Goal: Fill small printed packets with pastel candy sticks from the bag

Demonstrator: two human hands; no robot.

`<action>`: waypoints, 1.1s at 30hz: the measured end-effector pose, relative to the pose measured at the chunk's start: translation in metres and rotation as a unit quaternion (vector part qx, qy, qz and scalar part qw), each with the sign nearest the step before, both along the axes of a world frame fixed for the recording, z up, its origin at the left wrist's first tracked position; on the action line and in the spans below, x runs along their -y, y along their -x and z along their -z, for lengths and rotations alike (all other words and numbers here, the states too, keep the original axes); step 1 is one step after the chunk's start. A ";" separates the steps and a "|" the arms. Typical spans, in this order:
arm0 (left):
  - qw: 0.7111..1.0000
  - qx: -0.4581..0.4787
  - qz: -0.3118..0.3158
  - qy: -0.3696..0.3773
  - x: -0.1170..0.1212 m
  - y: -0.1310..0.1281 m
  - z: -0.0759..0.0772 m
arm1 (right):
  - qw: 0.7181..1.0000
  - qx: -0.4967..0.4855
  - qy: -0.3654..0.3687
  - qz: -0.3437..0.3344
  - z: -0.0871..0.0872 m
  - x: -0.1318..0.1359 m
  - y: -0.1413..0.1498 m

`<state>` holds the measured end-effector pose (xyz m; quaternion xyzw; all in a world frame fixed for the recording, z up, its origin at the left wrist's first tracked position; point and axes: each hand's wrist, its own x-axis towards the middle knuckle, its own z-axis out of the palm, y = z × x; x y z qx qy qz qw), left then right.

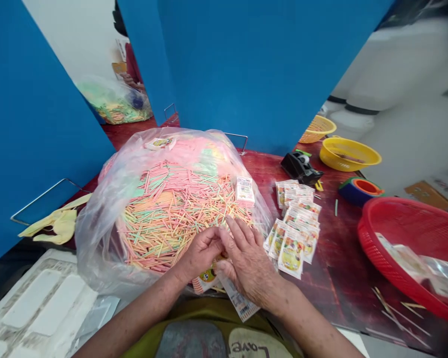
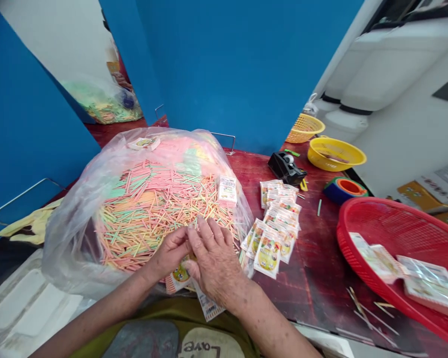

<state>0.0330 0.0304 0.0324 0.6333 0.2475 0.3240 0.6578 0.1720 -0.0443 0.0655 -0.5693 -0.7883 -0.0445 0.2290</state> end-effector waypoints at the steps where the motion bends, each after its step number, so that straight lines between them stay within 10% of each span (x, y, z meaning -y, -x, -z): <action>1: 1.000 0.017 -0.015 0.003 0.002 -0.002 0.001 | 1.000 -0.001 -0.015 0.020 0.000 0.001 0.001; 8: 0.975 -0.045 0.048 -0.212 -0.001 0.003 -0.018 | 0.986 -0.089 -0.061 0.124 0.013 0.030 -0.042; 15: 0.784 -0.204 0.302 -0.502 0.011 -0.003 -0.013 | 0.940 0.110 0.022 0.323 0.041 0.048 -0.114; 23: 0.895 -0.350 0.125 -0.246 -0.010 0.026 -0.012 | 0.958 0.175 0.035 0.222 0.047 0.032 -0.105; 27: 0.826 -0.516 0.024 -0.227 -0.006 0.034 -0.006 | 0.991 0.105 -0.006 0.077 0.026 -0.020 -0.056; 33: 0.725 -0.504 -0.095 -0.460 0.006 0.023 0.025 | 0.986 0.134 0.064 -0.079 -0.009 -0.111 0.049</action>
